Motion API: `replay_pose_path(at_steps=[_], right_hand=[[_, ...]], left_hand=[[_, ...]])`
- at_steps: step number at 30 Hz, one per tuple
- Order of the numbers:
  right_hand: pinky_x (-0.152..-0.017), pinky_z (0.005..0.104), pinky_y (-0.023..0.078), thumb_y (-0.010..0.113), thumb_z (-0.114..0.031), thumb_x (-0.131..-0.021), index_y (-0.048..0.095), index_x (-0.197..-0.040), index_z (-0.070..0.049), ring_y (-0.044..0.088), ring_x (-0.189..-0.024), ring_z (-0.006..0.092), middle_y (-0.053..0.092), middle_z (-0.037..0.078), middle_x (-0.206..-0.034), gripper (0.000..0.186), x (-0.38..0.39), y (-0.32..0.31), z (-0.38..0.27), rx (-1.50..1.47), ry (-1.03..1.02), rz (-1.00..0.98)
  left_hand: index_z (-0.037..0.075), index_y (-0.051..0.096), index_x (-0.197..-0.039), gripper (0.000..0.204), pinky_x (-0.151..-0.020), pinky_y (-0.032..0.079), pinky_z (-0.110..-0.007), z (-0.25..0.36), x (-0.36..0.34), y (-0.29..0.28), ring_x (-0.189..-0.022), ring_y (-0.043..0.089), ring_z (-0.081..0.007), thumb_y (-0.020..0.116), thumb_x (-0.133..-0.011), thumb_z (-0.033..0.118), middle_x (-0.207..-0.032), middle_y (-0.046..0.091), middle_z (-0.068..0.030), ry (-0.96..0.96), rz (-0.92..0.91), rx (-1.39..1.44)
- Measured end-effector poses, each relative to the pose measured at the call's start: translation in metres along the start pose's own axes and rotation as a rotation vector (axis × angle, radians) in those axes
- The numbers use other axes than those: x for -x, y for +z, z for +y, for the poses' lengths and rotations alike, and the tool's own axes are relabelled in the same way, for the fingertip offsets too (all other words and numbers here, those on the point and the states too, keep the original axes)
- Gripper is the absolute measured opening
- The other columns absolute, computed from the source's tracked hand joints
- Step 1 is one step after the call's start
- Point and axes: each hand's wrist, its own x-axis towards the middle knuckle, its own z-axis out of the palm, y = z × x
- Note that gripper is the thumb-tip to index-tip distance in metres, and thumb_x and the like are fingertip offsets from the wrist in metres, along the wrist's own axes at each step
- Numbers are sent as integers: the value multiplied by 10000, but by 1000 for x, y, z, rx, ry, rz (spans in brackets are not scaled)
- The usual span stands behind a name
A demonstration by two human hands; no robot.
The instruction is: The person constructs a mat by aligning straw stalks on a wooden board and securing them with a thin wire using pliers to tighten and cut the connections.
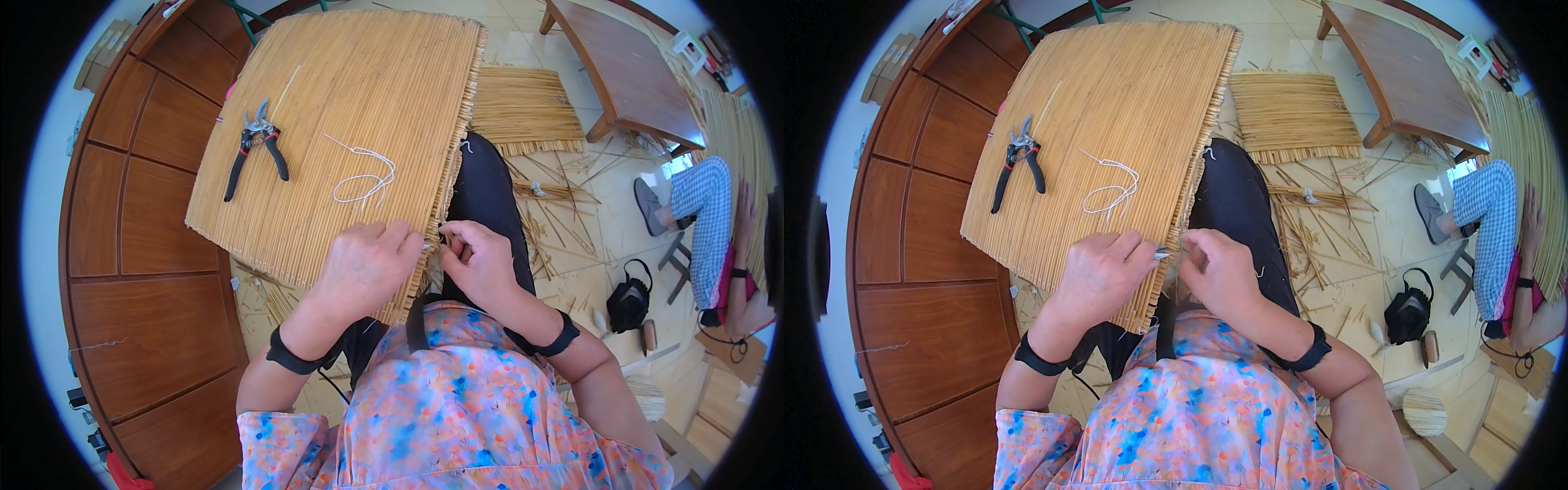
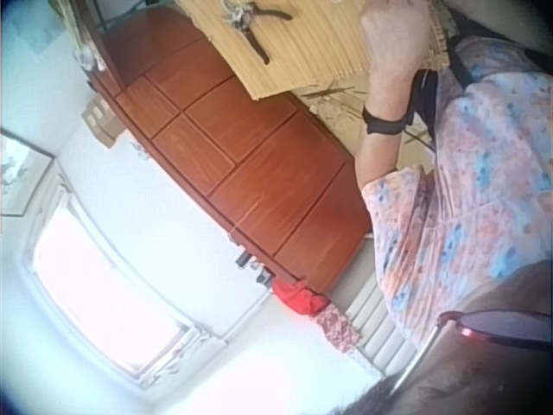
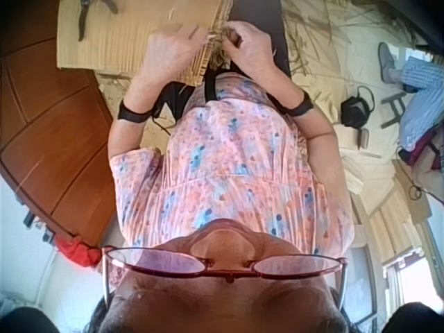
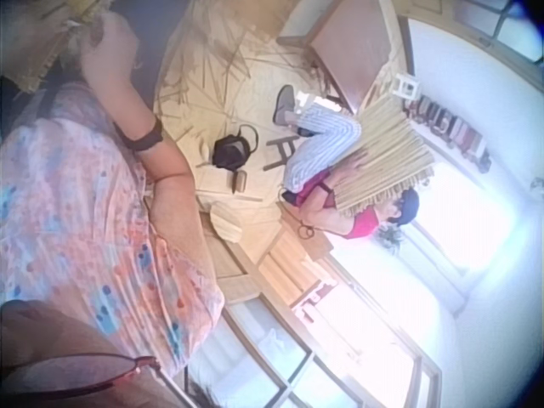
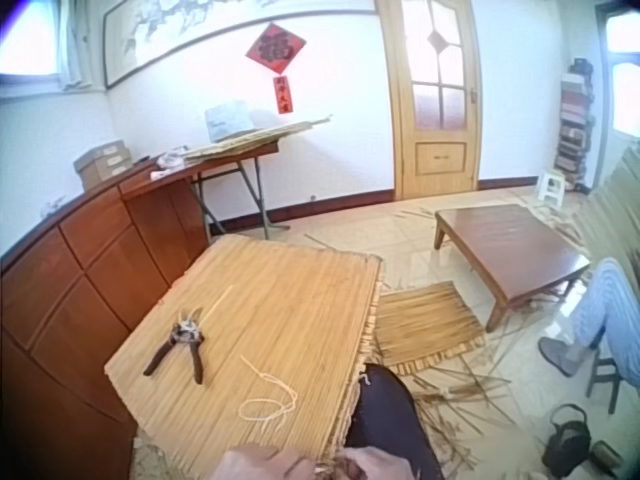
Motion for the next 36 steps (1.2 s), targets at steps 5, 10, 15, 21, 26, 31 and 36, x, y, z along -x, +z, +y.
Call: replay_pose_path(at_steps=[5, 10, 15, 21, 26, 31, 36], right_hand=[[-468, 256, 444, 657, -2, -714, 629, -897, -30, 549, -504, 148, 552, 68, -645, 187, 0, 3, 11, 153, -266, 58], [-481, 271, 462, 650, 2, -719, 631, -859, -20, 570, -519, 180, 565, 83, -655, 143, 2, 6, 10, 197, -274, 54], [-479, 274, 466, 644, 4, -722, 629, -823, -11, 589, -525, 181, 578, 93, -664, 103, -1, 7, 17, 152, -318, 75], [-474, 259, 468, 636, 11, -721, 624, -813, -5, 581, -507, 158, 582, 93, -654, 94, 1, 8, 17, 103, -292, 54], [-541, 362, 506, 638, -29, -683, 587, -771, -8, 600, -593, 301, 586, 136, -679, 103, 3, 7, 13, 114, -265, 61], [-481, 364, 495, 641, -33, -667, 535, -706, -18, 577, -540, 290, 545, 124, -627, 114, 3, 9, 12, 171, -328, 109], [-414, 350, 472, 638, -34, -661, 479, -657, -43, 543, -472, 265, 488, 97, -584, 159, 1, 11, 15, 299, -445, 155]], left_hand=[[86, 540, -796, 165, -485, 441, -327, 2, -3, 0, -572, 540, -190, 647, -707, 173, -680, 466, -35, 0, 10, 9], [90, 529, -791, 165, -484, 439, -324, 2, -3, 2, -577, 538, -186, 647, -712, 175, -672, 452, -33, 13, -7, -10], [93, 522, -780, 158, -480, 437, -322, 2, -4, 0, -577, 537, -183, 644, -716, 170, -674, 451, -31, 20, -5, -5], [87, 524, -778, 122, -476, 437, -313, 5, -7, -1, -575, 534, -176, 596, -704, 152, -676, 450, -28, 54, -10, -33], [82, 528, -757, 117, -481, 444, -308, 10, -13, -2, -584, 539, -171, 575, -667, 142, -680, 459, -27, 89, -3, -45], [83, 530, -716, 87, -495, 452, -310, 15, -17, -1, -590, 544, -171, 578, -658, 128, -665, 465, -31, 112, -36, -89], [83, 530, -701, 77, -504, 453, -302, 18, -20, 0, -592, 546, -170, 578, -656, 123, -659, 466, -30, 136, -51, -117]])
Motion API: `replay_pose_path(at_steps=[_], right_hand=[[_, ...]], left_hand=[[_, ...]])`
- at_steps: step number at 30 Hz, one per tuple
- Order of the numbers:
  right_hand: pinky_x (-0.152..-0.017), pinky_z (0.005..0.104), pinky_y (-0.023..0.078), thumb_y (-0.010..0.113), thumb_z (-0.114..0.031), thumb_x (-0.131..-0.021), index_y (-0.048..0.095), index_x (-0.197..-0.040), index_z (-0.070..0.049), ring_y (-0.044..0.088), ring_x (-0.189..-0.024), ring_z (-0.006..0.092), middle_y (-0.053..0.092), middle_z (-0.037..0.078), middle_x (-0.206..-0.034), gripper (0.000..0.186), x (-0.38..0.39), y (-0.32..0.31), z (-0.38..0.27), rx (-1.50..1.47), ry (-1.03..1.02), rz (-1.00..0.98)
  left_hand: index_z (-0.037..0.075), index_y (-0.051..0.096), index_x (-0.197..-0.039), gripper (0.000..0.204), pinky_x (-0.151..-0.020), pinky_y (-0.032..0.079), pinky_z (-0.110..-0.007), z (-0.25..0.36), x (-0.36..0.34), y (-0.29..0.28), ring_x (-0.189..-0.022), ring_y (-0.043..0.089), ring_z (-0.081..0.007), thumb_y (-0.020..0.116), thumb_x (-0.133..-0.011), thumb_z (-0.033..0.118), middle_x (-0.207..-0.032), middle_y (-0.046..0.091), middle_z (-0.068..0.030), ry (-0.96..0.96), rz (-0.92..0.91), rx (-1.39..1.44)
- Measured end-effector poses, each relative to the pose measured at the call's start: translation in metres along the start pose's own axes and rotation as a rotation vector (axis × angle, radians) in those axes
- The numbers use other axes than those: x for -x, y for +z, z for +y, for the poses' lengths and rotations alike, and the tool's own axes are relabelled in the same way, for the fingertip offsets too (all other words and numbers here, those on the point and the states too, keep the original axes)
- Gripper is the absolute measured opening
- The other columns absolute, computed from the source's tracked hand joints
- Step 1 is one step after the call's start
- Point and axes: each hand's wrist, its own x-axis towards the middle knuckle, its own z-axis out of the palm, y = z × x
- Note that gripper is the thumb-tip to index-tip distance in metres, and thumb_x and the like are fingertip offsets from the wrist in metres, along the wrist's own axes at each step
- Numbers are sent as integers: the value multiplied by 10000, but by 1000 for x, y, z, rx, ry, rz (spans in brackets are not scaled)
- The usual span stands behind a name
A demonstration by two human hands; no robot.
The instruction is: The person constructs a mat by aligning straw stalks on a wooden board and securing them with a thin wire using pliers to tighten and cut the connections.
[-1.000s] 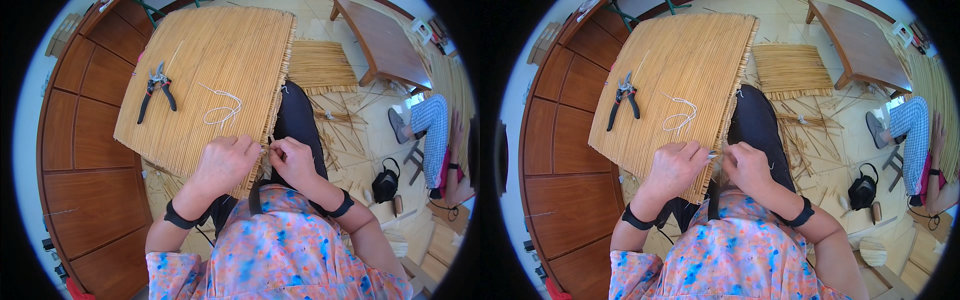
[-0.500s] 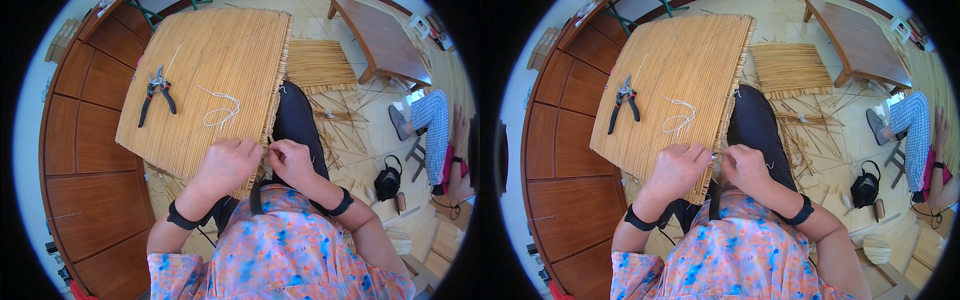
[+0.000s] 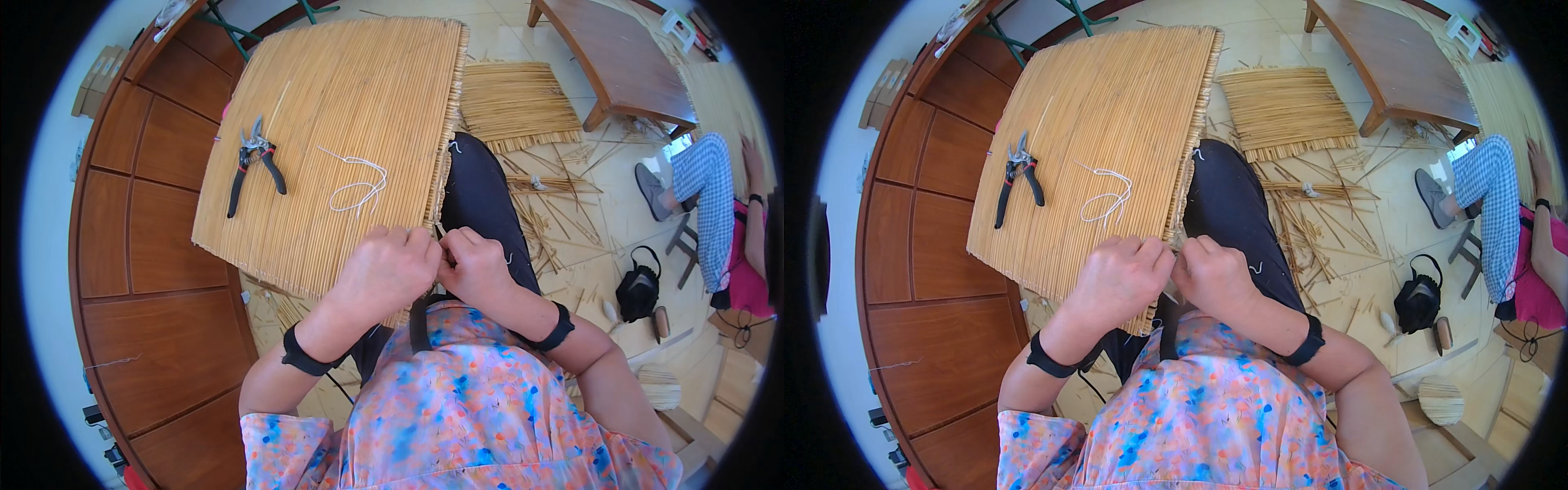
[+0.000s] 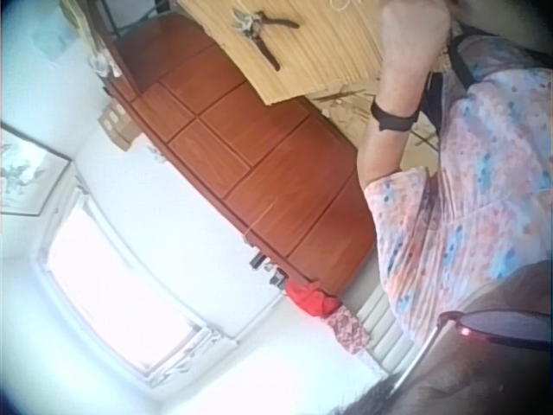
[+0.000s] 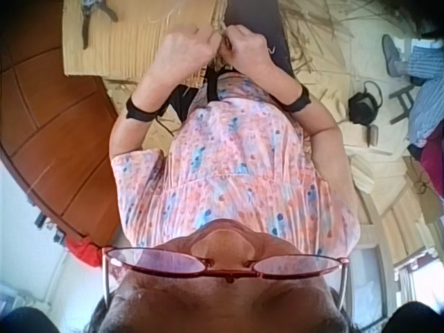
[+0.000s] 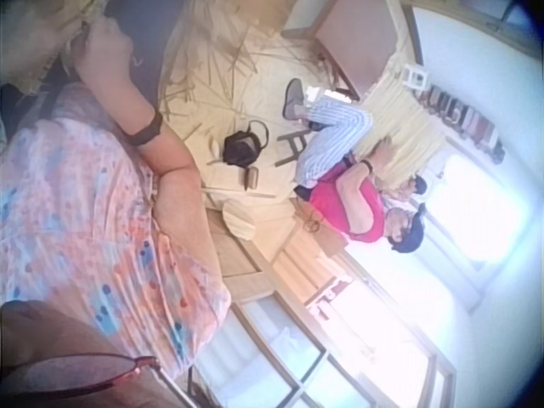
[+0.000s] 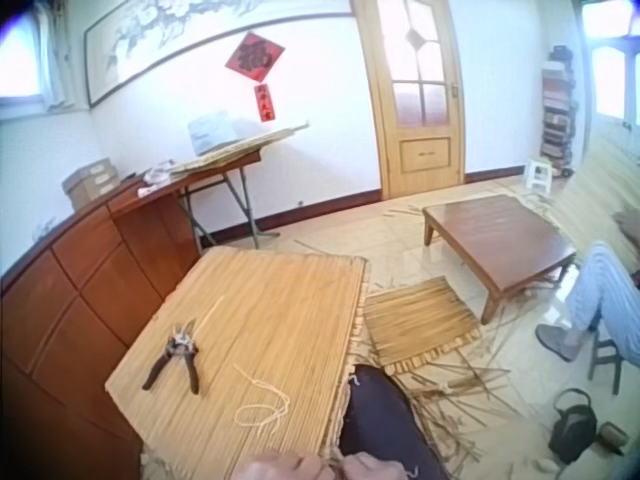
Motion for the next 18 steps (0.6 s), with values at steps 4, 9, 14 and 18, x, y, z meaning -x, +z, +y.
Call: replay_pose_path(at_steps=[4, 9, 14, 18], right_hand=[[-399, 331, 464, 646, -70, -667, 464, -660, -59, 537, -454, 238, 470, 78, -596, 182, 1, -1, -1, 122, -82, 12], [-393, 322, 458, 655, -99, -654, 466, -663, -69, 542, -454, 217, 469, 70, -605, 192, -2, -6, -9, 185, -122, -21], [-402, 323, 464, 661, -111, -636, 481, -675, -73, 547, -461, 224, 471, 69, -606, 189, -2, -7, -10, 215, -108, -42], [-407, 330, 468, 672, -113, -627, 491, -679, -69, 552, -466, 235, 490, 73, -617, 193, -2, -8, -9, 184, -105, -64]], left_hand=[[80, 530, -698, 78, -508, 454, -302, 1, 1, 2, -595, 546, -171, 578, -656, 125, -660, 467, -29, 7, 2, -17], [78, 529, -696, 82, -511, 452, -302, 4, 1, -2, -598, 546, -173, 577, -656, 131, -661, 470, -29, -6, 3, 2], [76, 521, -677, 86, -504, 441, -299, 9, -1, -4, -596, 545, -172, 577, -651, 136, -663, 473, -31, -19, -24, -31], [80, 514, -664, 85, -498, 437, -303, 7, -1, -2, -589, 544, -174, 576, -647, 135, -663, 473, -32, -6, -28, -27]])
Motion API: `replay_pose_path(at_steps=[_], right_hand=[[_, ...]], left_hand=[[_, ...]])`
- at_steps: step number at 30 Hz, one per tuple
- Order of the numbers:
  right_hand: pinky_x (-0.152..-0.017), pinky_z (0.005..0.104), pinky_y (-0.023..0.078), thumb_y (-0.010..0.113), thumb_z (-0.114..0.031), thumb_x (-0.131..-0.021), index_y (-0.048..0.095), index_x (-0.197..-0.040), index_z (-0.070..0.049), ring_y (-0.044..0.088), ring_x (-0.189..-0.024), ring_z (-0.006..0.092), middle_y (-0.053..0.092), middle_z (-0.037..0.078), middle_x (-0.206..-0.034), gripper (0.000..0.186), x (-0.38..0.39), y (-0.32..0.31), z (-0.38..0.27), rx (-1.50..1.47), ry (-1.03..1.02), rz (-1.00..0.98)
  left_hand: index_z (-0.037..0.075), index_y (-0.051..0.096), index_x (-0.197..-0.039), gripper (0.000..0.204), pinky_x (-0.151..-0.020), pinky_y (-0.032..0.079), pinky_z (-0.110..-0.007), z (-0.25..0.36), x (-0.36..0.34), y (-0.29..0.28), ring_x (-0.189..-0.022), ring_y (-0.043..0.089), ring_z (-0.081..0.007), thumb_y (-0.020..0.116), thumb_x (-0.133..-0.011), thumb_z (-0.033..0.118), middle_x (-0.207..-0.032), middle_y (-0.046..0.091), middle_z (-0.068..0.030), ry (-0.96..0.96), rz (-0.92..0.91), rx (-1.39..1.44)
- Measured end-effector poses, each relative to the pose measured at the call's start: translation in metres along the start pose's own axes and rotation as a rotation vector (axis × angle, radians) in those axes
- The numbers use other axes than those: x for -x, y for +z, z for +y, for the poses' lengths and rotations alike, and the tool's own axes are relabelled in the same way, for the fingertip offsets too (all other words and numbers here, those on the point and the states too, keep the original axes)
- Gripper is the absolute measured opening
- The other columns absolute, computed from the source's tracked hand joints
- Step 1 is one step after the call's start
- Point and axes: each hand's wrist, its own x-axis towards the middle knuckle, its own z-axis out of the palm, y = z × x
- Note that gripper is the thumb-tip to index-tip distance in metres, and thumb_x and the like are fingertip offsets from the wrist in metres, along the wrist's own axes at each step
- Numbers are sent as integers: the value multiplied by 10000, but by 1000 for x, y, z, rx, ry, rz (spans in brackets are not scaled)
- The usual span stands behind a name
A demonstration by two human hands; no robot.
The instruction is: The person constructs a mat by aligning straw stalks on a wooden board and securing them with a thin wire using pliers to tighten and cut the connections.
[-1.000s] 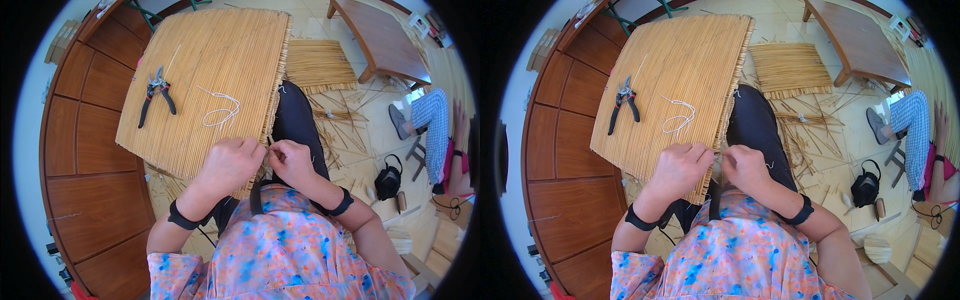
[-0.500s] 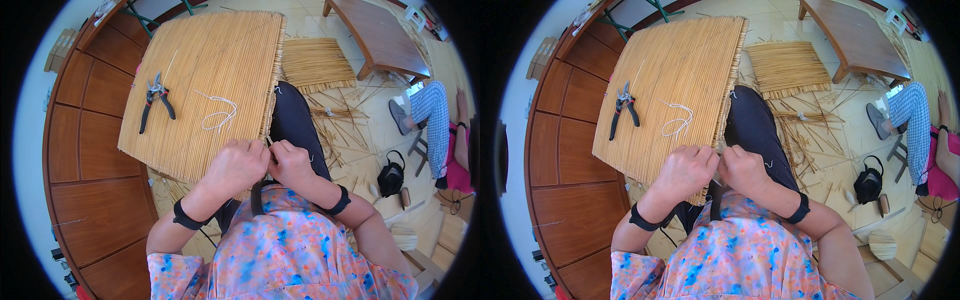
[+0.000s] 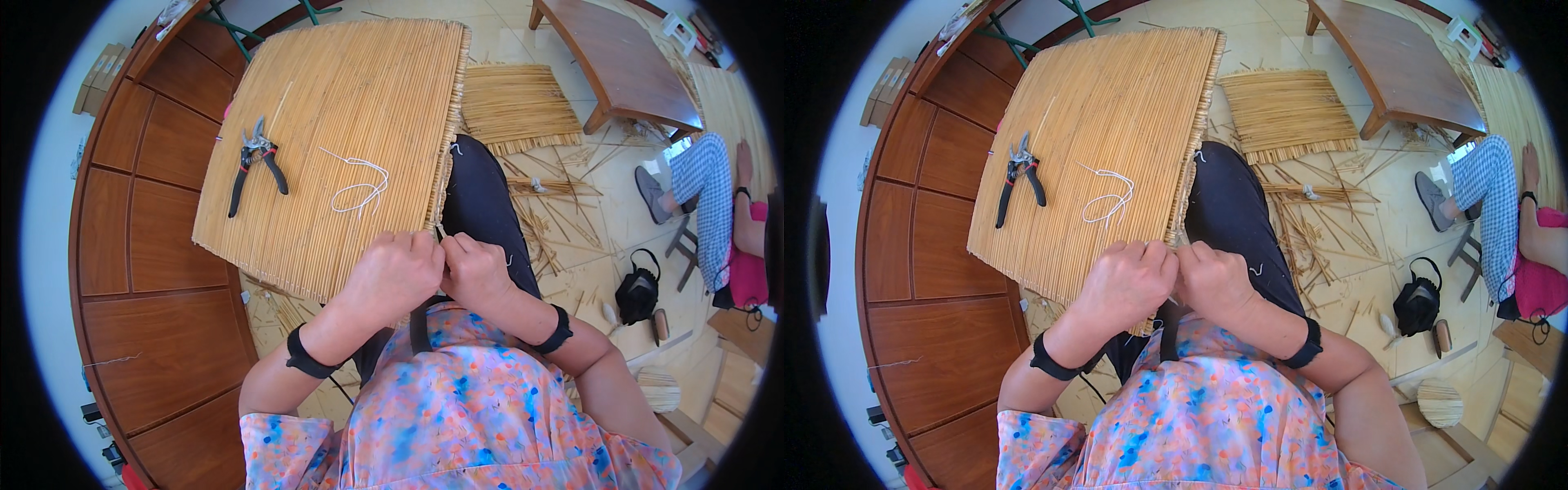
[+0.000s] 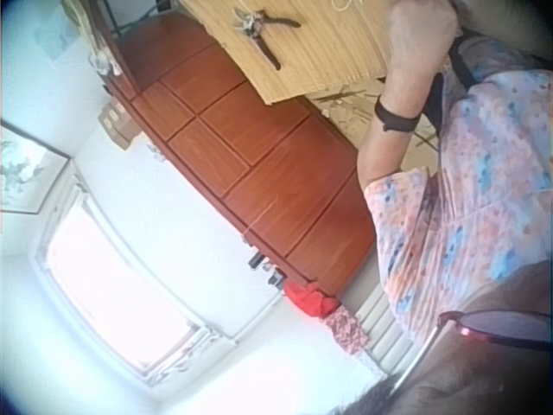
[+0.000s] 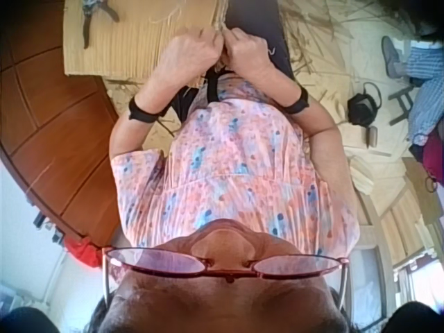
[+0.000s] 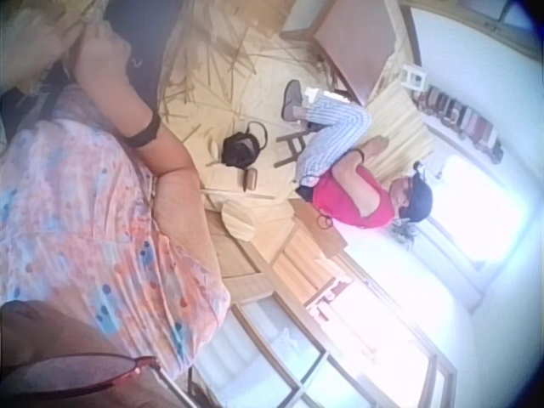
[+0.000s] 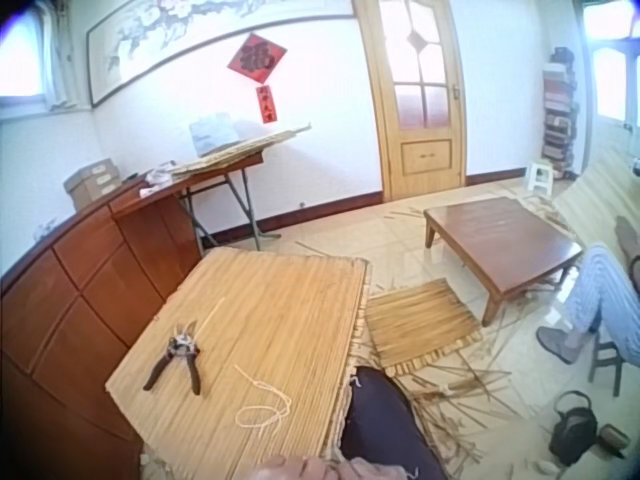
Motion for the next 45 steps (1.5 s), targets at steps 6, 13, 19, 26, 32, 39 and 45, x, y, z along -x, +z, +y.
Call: replay_pose_path(at_steps=[6, 13, 19, 26, 32, 39, 45], right_hand=[[-415, 329, 473, 673, -85, -621, 491, -661, -65, 559, -482, 245, 506, 75, -603, 188, 0, -1, 0, -51, 5, 6], [-421, 317, 447, 656, -31, -663, 528, -641, -60, 532, -450, 229, 520, 73, -576, 133, 6, -19, 9, -179, 99, 65], [-427, 350, 469, 625, -143, -720, 528, -649, -51, 546, -474, 267, 502, 90, -576, 152, 7, -13, 10, -75, 58, -105], [-450, 345, 449, 679, -129, -710, 532, -636, -61, 549, -488, 250, 529, 76, -599, 177, 0, -17, -2, -25, 208, -128], [-480, 365, 477, 660, -165, -716, 565, -747, -80, 575, -520, 269, 562, 72, -665, 131, -4, -15, 1, -128, 322, -54], [-527, 301, 450, 635, -294, -829, 615, -760, 2, 590, -583, 190, 640, 103, -719, 305, -8, -1, 14, -496, 607, -446], [-529, 208, 401, 592, -243, -887, 617, -792, -21, 480, -577, 63, 585, 3, -709, 243, -6, 15, 15, -1242, 976, -567]], left_hand=[[84, 522, -705, 94, -496, 444, -315, -3, 5, 4, -578, 543, -180, 577, -657, 144, -661, 469, -29, -19, 44, 49], [73, 577, -853, 203, -466, 430, -297, -23, 27, 0, -545, 532, -175, 677, -694, 152, -684, 473, -23, -205, 190, 63], [67, 585, -887, 247, -471, 429, -299, -23, 32, 1, -554, 533, -171, 705, -699, 175, -703, 482, -28, -225, 172, 94], [66, 589, -901, 254, -488, 437, -299, -21, 32, 0, -573, 541, -173, 707, -702, 172, -711, 489, -34, -235, 166, 126], [66, 588, -911, 252, -492, 439, -303, -24, 35, -1, -586, 552, -182, 704, -710, 163, -716, 502, -37, -271, 170, 149], [70, 592, -921, 240, -483, 442, -318, -25, 40, 1, -562, 552, -204, 699, -729, 168, -705, 518, -42, -329, 199, 190], [76, 603, -919, 221, -482, 446, -326, -23, 44, 2, -549, 556, -221, 694, -742, 172, -711, 533, -47, -371, 200, 240]])
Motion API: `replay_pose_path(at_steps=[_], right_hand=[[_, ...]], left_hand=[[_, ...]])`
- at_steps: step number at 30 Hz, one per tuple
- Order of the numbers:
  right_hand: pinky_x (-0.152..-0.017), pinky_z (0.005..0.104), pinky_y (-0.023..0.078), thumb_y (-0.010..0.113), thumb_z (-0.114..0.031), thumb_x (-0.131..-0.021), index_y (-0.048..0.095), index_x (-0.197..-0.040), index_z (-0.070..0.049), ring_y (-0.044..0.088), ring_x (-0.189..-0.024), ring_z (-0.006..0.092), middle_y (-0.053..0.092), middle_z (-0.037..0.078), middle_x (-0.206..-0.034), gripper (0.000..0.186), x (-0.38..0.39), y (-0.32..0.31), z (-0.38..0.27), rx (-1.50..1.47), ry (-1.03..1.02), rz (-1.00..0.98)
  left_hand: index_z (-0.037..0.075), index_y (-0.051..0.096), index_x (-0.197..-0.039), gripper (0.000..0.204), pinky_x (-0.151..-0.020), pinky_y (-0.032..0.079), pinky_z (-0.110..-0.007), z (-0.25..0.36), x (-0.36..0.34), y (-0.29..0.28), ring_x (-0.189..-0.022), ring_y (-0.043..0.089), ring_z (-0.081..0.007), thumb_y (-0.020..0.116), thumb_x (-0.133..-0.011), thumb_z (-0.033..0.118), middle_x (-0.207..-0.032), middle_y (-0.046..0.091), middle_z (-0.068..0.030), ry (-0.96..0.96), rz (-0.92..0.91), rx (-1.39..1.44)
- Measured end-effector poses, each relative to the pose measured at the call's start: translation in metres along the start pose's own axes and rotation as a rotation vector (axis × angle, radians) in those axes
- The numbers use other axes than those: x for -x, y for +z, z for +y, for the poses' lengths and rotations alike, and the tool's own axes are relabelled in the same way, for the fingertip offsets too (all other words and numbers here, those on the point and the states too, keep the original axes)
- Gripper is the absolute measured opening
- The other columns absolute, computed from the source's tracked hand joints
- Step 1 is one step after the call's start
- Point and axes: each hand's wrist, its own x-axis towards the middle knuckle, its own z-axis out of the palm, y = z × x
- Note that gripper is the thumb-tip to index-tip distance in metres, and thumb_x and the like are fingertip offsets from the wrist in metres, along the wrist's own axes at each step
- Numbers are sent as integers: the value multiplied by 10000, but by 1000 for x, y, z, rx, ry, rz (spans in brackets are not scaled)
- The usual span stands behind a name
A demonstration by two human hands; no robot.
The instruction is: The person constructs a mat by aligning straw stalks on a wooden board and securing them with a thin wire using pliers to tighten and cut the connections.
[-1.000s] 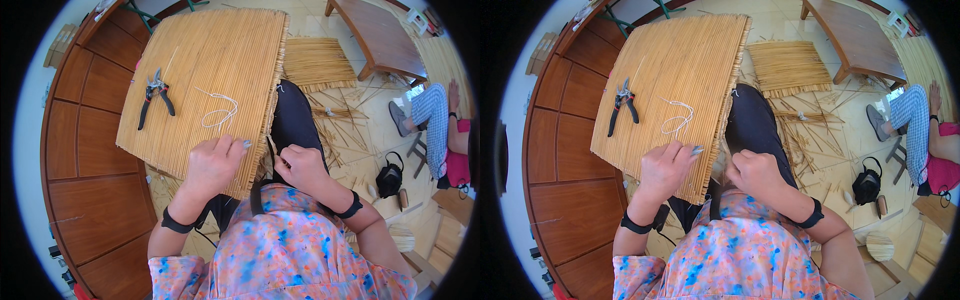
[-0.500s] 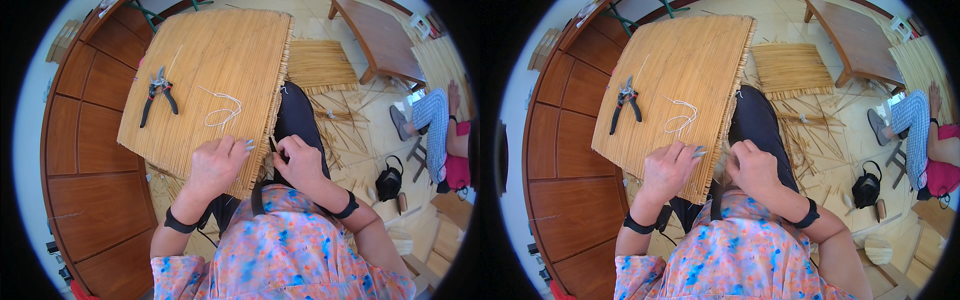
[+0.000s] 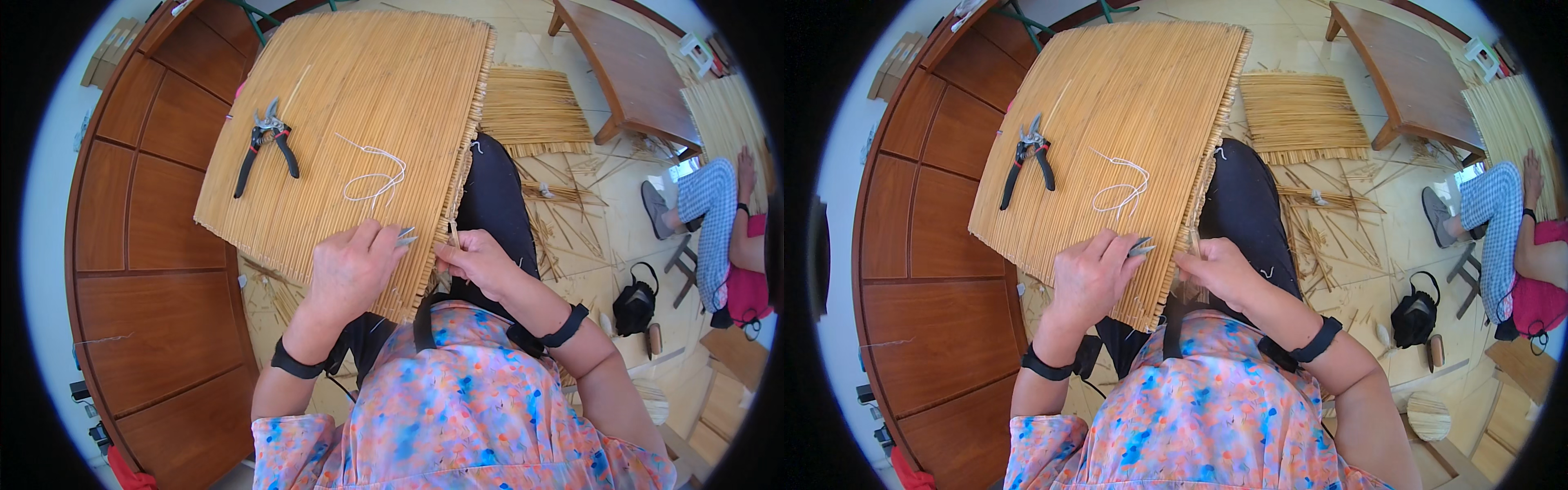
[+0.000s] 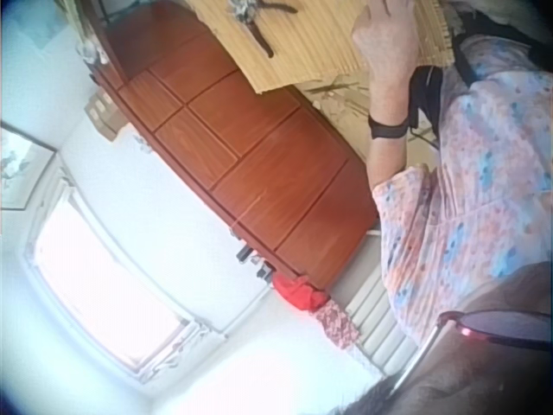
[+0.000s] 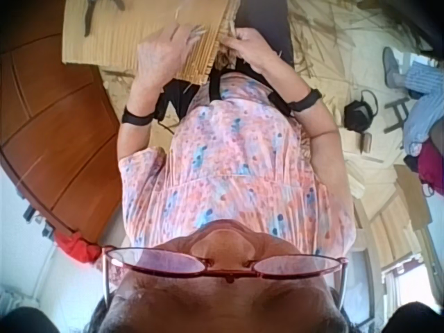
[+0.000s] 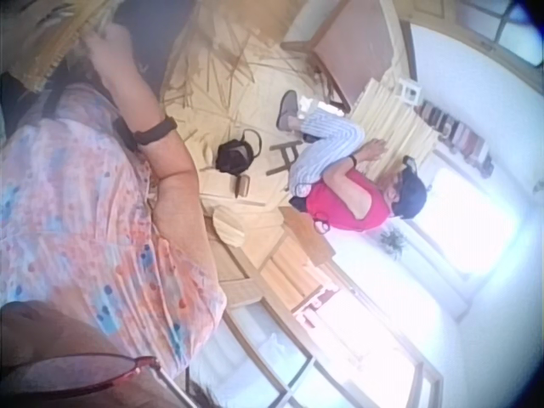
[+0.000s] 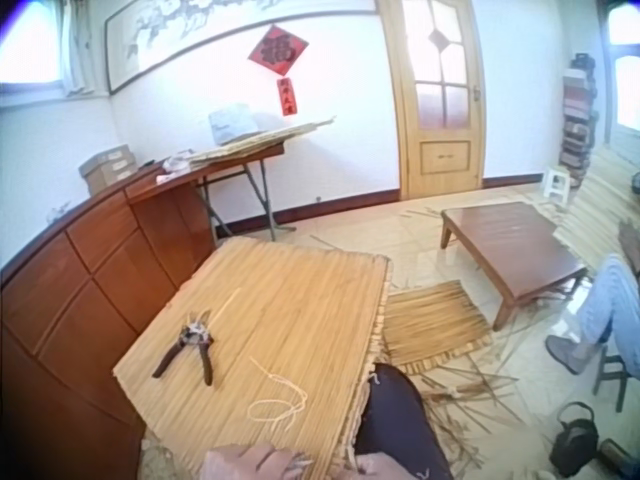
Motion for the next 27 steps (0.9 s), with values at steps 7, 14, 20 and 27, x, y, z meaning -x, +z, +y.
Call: replay_pose_path(at_steps=[7, 14, 20, 27], right_hand=[[-430, 178, 313, 594, -258, -898, 596, -785, -60, 426, -518, 40, 565, -12, -661, 228, 4, 4, -5, -46, -16, -5], [-424, 181, 288, 614, -268, -884, 594, -866, -51, 407, -511, 44, 556, 0, -726, 218, 2, 7, -3, -84, 66, -107], [-431, 184, 276, 625, -244, -875, 591, -879, -46, 391, -510, 45, 520, -19, -694, 201, 0, 14, -7, -84, 43, -127], [-439, 199, 291, 621, -206, -871, 577, -862, -50, 384, -507, 50, 503, -28, -665, 162, 2, 18, -4, -80, 26, -67]], left_hand=[[69, 608, -926, 221, -485, 449, -330, -3, 8, 4, -555, 566, -234, 696, -743, 155, -717, 547, -55, -71, -6, 75], [104, 599, -907, 218, -476, 446, -330, -6, 15, -1, -535, 545, -230, 702, -731, 179, -692, 511, -47, -91, 50, 57], [64, 617, -935, 212, -489, 451, -336, -13, 28, -10, -558, 573, -248, 692, -751, 141, -717, 566, -68, -173, 49, 83], [77, 616, -892, 197, -475, 435, -335, -23, 61, -23, -548, 559, -244, 708, -725, 130, -678, 534, -62, -298, 178, 135]])
